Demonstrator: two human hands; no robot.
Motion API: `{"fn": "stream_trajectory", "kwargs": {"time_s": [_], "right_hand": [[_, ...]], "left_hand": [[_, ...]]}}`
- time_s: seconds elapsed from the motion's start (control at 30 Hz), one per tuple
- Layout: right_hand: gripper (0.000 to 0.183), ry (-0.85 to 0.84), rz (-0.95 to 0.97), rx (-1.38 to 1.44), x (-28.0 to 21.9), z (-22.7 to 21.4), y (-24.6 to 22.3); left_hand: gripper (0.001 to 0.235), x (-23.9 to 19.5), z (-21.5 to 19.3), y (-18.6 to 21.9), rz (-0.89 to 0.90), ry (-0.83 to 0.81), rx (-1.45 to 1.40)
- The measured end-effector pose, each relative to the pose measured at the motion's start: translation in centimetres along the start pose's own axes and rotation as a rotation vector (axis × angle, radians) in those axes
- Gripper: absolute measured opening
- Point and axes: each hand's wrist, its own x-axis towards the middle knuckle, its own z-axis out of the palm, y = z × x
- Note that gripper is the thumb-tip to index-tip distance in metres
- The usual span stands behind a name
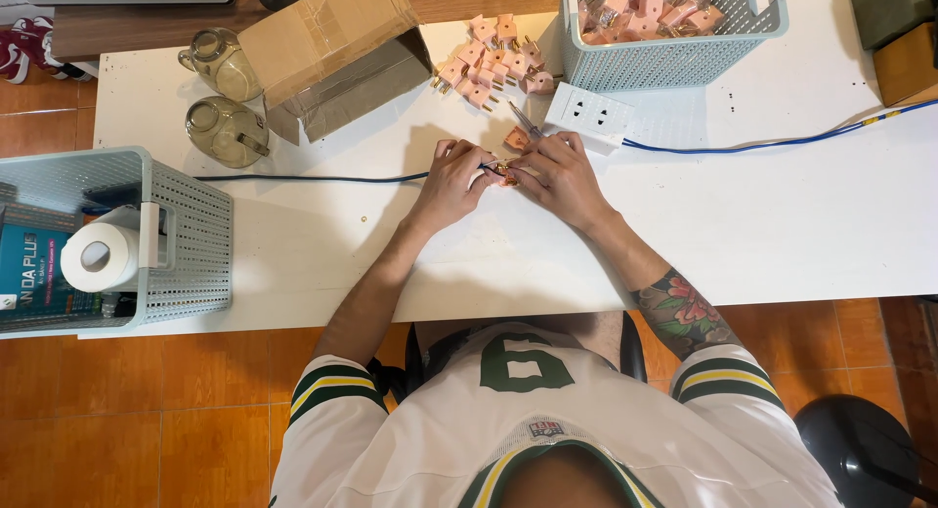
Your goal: The person uses a screwdriver to tighten screws on small pink electrical plugs, then uses a lighter to heat the metal prongs of the plugs. They handle multiple plugs and place them on the table.
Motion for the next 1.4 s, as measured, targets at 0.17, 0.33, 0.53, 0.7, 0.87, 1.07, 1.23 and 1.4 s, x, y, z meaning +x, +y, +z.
{"fn": "stream_trajectory", "kwargs": {"time_s": [0.17, 0.33, 0.53, 0.7, 0.87, 1.07, 1.23, 1.4], "right_hand": [[0.008, -0.04, 0.01, 0.151, 0.4, -0.3, -1.0], [0.009, -0.053, -0.004, 0.183, 0.6, -0.6, -1.5], [0.008, -0.055, -0.026, 0.143, 0.8, -0.8, -1.4], [0.008, -0.048, -0.035, 0.111, 0.5, -0.8, -1.1], [0.007, -0.032, -0.053, 0.082, 0.7, -0.8, -1.3], [0.006, -0.031, -0.035, 0.088, 0.5, -0.6, -1.2], [0.007, -0.006, -0.026, 0.082, 0.8, -0.6, -1.9], [0.012, 0.032, 0.009, 0.082, 0.4, 0.7, -1.4]], "left_hand": [[0.014, -0.7, 0.6, -0.9, -0.011, -0.025, -0.012], [0.015, -0.6, 0.4, -0.9, 0.009, -0.002, -0.021], [0.015, -0.1, -0.2, -0.1, -0.001, 0.009, -0.041], [0.017, 0.2, -0.3, 0.3, -0.013, 0.021, -0.074], [0.019, 0.0, -0.3, 0.1, -0.031, 0.018, -0.086], [0.02, 0.4, -0.8, 0.8, -0.039, 0.018, -0.11], [0.02, 0.2, -0.2, 0.2, -0.066, 0.035, -0.111], [0.021, 0.1, 0.0, 0.5, -0.097, 0.011, -0.121]]}}
